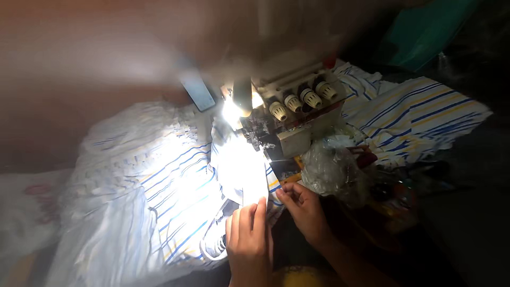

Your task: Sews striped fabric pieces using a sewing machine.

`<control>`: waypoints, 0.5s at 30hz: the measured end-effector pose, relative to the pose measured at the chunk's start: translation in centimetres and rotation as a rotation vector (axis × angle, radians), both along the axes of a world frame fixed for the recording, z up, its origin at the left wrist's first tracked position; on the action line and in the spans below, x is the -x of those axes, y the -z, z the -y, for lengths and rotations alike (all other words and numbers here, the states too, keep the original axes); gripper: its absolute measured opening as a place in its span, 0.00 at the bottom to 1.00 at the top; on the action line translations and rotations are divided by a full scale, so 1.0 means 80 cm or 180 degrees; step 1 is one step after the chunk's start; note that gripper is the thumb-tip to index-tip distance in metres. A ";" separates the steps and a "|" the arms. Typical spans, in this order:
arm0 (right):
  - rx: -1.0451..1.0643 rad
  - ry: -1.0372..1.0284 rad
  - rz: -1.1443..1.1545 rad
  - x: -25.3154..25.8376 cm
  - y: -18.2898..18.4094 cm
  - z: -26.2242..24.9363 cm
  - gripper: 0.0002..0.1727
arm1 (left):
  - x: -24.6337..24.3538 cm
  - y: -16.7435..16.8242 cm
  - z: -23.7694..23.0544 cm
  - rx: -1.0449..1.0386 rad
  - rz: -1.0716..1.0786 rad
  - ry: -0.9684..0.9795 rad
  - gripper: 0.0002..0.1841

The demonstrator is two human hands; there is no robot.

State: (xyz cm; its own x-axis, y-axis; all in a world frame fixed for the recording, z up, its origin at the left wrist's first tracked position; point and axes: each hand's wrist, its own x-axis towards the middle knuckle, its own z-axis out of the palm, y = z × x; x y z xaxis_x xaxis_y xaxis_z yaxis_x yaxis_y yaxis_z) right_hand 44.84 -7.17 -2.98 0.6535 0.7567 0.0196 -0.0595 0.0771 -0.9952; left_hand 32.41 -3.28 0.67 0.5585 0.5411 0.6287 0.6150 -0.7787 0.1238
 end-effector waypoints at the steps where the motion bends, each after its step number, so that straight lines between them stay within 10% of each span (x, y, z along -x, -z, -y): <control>1: -0.0003 0.0021 0.0070 0.000 0.002 0.003 0.08 | 0.005 -0.003 0.003 -0.0039 0.0118 0.0051 0.12; 15: 0.0023 -0.0130 0.0299 -0.009 0.008 0.031 0.09 | 0.018 -0.012 -0.016 -0.0944 -0.0747 0.0945 0.13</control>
State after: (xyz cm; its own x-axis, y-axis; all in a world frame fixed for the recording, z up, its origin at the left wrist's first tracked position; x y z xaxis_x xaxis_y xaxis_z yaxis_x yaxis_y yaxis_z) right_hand 45.60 -9.67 -3.64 0.6176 0.7830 0.0739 0.0312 0.0694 -0.9971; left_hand 30.93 -2.01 1.66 0.8070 0.1531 0.5704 0.3455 -0.9056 -0.2458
